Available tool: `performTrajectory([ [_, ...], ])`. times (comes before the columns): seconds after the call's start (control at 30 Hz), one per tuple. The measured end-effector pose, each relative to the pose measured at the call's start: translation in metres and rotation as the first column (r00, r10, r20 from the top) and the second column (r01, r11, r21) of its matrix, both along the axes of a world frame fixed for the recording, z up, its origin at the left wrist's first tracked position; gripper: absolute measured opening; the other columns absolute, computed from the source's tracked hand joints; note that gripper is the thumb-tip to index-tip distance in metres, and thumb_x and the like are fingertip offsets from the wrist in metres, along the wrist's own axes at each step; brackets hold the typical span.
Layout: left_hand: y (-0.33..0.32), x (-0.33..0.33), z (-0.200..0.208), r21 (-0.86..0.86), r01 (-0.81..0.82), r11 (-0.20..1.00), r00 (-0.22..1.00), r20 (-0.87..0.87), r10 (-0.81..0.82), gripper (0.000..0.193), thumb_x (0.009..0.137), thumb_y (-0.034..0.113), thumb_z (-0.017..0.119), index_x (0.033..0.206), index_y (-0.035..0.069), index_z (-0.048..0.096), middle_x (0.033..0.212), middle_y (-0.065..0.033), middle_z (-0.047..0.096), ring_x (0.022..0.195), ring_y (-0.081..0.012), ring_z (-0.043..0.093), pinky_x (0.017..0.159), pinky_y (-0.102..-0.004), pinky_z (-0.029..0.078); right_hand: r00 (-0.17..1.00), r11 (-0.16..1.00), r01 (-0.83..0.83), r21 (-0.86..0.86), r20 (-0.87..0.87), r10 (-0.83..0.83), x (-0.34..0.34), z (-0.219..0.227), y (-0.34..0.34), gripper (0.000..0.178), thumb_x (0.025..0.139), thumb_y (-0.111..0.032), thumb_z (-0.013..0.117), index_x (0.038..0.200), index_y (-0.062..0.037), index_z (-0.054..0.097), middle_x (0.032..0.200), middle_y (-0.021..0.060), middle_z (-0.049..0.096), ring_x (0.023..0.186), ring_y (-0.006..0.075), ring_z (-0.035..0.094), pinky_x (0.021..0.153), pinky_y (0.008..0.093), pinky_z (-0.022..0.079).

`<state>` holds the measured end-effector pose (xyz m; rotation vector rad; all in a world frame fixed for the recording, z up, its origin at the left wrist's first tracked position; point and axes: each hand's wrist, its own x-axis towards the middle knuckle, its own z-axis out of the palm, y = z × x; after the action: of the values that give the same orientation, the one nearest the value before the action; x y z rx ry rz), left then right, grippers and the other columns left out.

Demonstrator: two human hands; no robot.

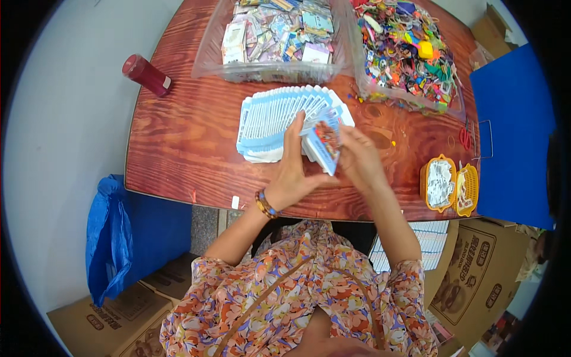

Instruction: Packing small items and packets into individual plastic bags at a workbench.

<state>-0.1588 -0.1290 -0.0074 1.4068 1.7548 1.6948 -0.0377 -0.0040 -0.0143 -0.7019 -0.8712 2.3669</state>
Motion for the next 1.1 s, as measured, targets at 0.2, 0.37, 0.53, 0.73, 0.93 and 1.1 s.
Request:
performTrajectory([
  [0.2,0.0,-0.041,0.011,0.062,-0.123,0.99,0.901,0.425,0.085,0.092,0.066,0.013,0.092,0.139,0.004,0.036,0.138,-0.0116,0.044,0.124,-0.0221,0.048,0.105,-0.0385,0.044,0.836,0.443,-0.536,0.719,0.525,0.161,-0.06,0.043,0.019,0.019,0.098,-0.016,0.059,0.104,-0.0009,0.069,0.1,0.0088,0.072,0.09,0.0191,0.069,0.076,0.0349,0.055],
  [0.37,-0.008,-0.058,0.011,-0.045,-0.146,0.988,0.95,0.272,0.153,0.086,0.066,0.015,0.093,0.134,0.002,0.041,0.124,-0.0087,0.051,0.114,-0.0198,0.054,0.098,-0.0364,0.05,0.805,-0.381,-0.503,0.776,0.261,-0.533,-0.136,0.091,0.12,0.02,0.088,-0.026,0.065,0.098,-0.0083,0.066,0.095,0.0105,0.071,0.094,0.0289,0.068,0.076,0.0425,0.048],
  [0.53,-0.014,-0.055,-0.004,-0.173,-0.137,0.975,0.958,0.227,0.175,0.085,0.066,0.018,0.093,0.132,0.0,0.043,0.122,-0.0115,0.052,0.113,-0.0225,0.056,0.094,-0.0375,0.053,0.473,-0.403,-0.878,0.259,0.603,-0.643,-0.191,0.047,0.175,0.039,0.071,-0.032,0.081,0.099,-0.0088,0.066,0.097,0.0119,0.073,0.097,0.0298,0.068,0.085,0.0477,0.04],
  [0.73,-0.027,-0.066,-0.001,-0.179,-0.152,0.972,0.92,0.335,0.205,0.086,0.069,0.016,0.091,0.136,0.0,0.039,0.127,-0.0127,0.052,0.116,-0.0218,0.057,0.094,-0.0361,0.053,0.594,-0.491,-0.797,0.351,0.601,-0.534,-0.186,0.047,0.19,0.036,0.071,-0.032,0.081,0.09,-0.0071,0.063,0.091,0.0125,0.072,0.092,0.0308,0.068,0.081,0.0459,0.04],
  [0.93,-0.018,-0.068,-0.007,-0.191,-0.173,0.966,0.936,0.275,0.222,0.082,0.069,0.018,0.09,0.134,-0.001,0.043,0.123,-0.0135,0.053,0.112,-0.0243,0.056,0.094,-0.0377,0.05,0.688,-0.321,-0.725,0.609,0.617,-0.382,-0.174,0.073,0.196,0.028,0.078,-0.029,0.076,0.082,-0.0036,0.064,0.076,0.0126,0.067,0.075,0.0311,0.064,0.069,0.0403,0.046],
  [1.1,-0.014,-0.063,-0.005,-0.25,-0.227,0.941,0.969,0.042,0.245,0.083,0.065,0.025,0.091,0.13,-0.002,0.047,0.115,-0.0157,0.054,0.105,-0.0301,0.056,0.09,-0.0391,0.049,0.76,-0.183,-0.636,0.75,0.567,-0.316,-0.151,0.1,0.187,0.018,0.087,-0.021,0.068,0.087,-0.0034,0.069,0.07,0.0078,0.062,0.064,0.0187,0.059,0.062,0.0333,0.045],
])
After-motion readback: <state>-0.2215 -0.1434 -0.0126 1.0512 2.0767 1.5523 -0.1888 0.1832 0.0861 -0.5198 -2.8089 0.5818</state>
